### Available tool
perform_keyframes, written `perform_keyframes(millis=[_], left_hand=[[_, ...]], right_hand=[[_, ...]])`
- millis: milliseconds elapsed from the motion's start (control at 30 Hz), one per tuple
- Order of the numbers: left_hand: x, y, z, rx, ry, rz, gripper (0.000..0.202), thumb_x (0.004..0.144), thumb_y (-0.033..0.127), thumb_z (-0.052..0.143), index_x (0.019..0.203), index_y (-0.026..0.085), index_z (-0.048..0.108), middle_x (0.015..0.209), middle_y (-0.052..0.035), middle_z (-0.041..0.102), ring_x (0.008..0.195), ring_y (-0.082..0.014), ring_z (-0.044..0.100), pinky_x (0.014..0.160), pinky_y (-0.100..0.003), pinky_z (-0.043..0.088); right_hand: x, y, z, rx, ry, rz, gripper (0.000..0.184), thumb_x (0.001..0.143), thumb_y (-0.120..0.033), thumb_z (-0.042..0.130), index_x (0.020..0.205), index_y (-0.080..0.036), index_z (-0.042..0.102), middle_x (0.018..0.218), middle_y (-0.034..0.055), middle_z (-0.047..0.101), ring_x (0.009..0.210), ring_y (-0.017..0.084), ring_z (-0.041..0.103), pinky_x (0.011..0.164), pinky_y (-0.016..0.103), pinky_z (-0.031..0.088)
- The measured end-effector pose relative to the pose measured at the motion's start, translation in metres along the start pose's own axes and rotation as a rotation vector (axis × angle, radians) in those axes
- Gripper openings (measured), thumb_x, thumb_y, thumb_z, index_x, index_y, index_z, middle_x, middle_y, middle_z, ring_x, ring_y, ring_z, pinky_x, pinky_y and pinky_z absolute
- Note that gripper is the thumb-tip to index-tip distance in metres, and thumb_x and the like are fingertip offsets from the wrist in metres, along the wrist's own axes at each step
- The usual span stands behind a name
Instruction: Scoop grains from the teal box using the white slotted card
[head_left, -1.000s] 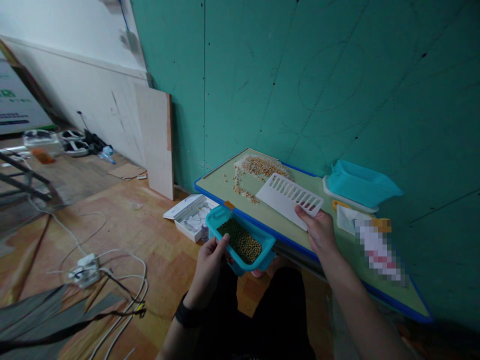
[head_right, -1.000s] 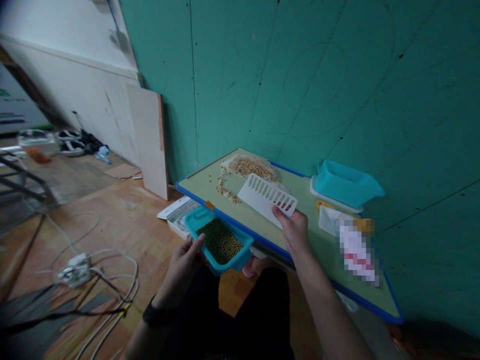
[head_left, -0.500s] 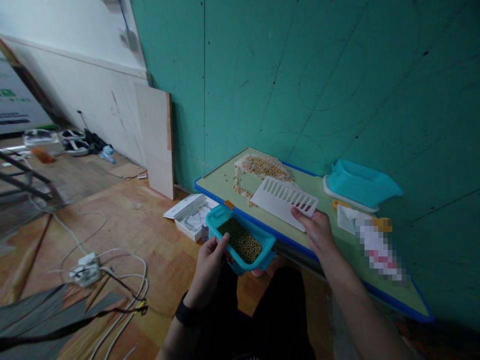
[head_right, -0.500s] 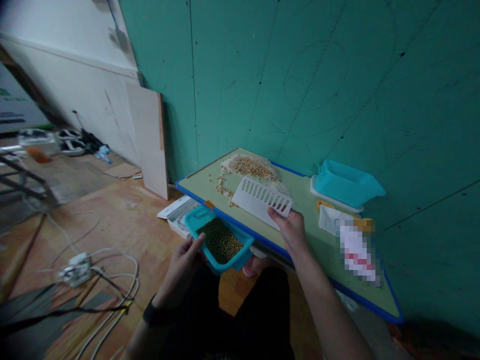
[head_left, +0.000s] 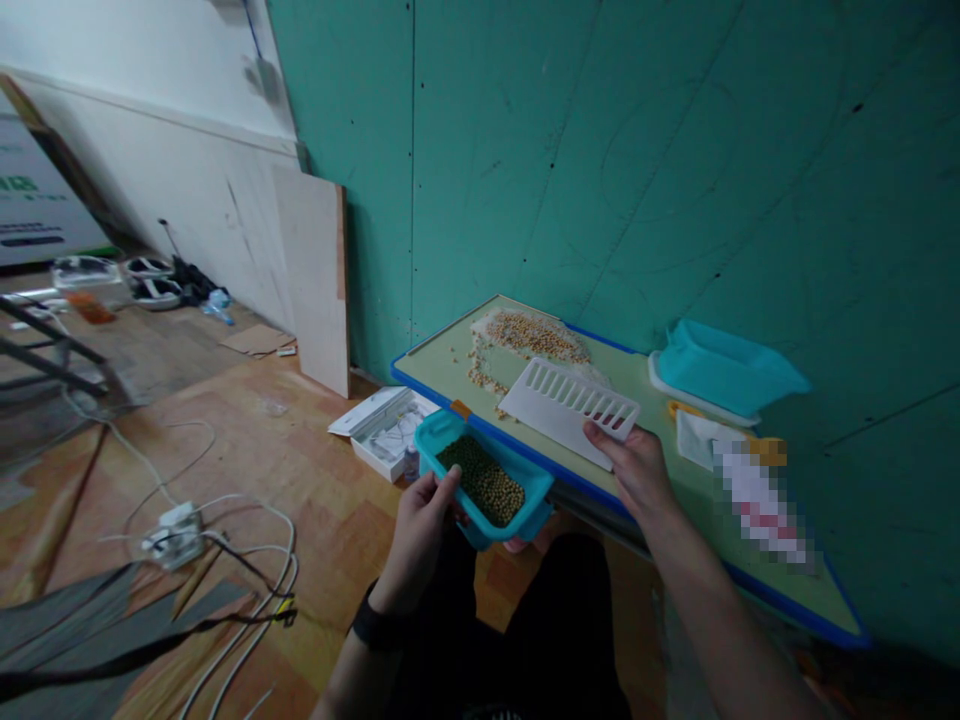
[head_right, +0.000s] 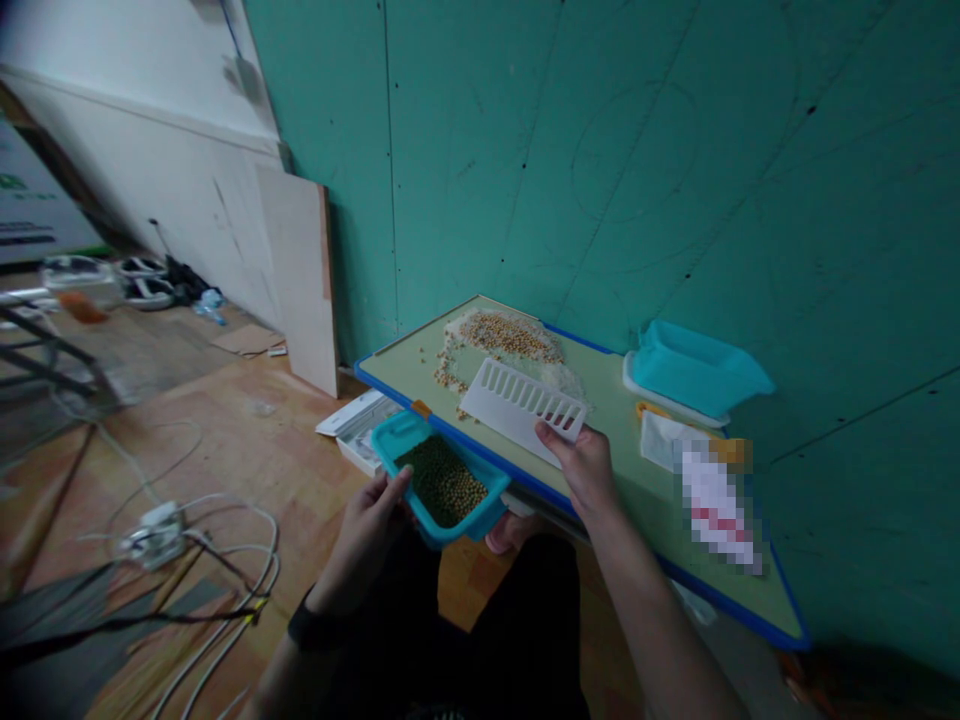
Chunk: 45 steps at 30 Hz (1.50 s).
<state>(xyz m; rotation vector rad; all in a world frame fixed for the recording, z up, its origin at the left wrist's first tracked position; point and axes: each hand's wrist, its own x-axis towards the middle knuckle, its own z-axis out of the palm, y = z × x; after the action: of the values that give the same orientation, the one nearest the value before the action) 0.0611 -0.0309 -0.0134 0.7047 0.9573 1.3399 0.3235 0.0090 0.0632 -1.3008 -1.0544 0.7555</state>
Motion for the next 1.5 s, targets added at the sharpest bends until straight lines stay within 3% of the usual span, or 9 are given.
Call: perform_keyframes(millis=[733,1167,1500], left_hand=[[0.0,0.004,0.002,0.005,-0.004,-0.002,0.05,0.07,0.06,0.084,0.065,0.019,0.057,0.048,0.0029,0.06,0.043,-0.0117,0.056,0.045,-0.021,0.045],[0.0,0.0,0.003,-0.05,-0.002,0.002,0.047,0.073,0.056,0.084,0.064,0.019,0.056,0.049,0.0033,0.06,0.042,-0.0118,0.056,0.045,-0.022,0.046],[0.003,-0.001,-0.001,-0.022,0.01,0.005,0.047,0.072,0.058,0.083,0.065,0.019,0.058,0.049,0.003,0.059,0.043,-0.0119,0.055,0.046,-0.022,0.044]], right_hand=[[-0.015,0.002,-0.008,-0.015,-0.029,-0.009,0.046,0.063,-0.051,0.089,0.092,-0.018,0.08,0.098,0.0099,0.08,0.101,0.03,0.071,0.101,0.05,0.051],[-0.034,-0.006,-0.001,-0.144,-0.043,-0.08,0.039,0.069,-0.051,0.085,0.09,-0.018,0.08,0.092,0.0091,0.08,0.088,0.029,0.074,0.088,0.044,0.057],[-0.027,-0.005,0.018,-0.137,0.109,-0.169,0.041,0.072,-0.052,0.083,0.095,-0.017,0.08,0.098,0.0095,0.08,0.097,0.03,0.074,0.094,0.045,0.056]])
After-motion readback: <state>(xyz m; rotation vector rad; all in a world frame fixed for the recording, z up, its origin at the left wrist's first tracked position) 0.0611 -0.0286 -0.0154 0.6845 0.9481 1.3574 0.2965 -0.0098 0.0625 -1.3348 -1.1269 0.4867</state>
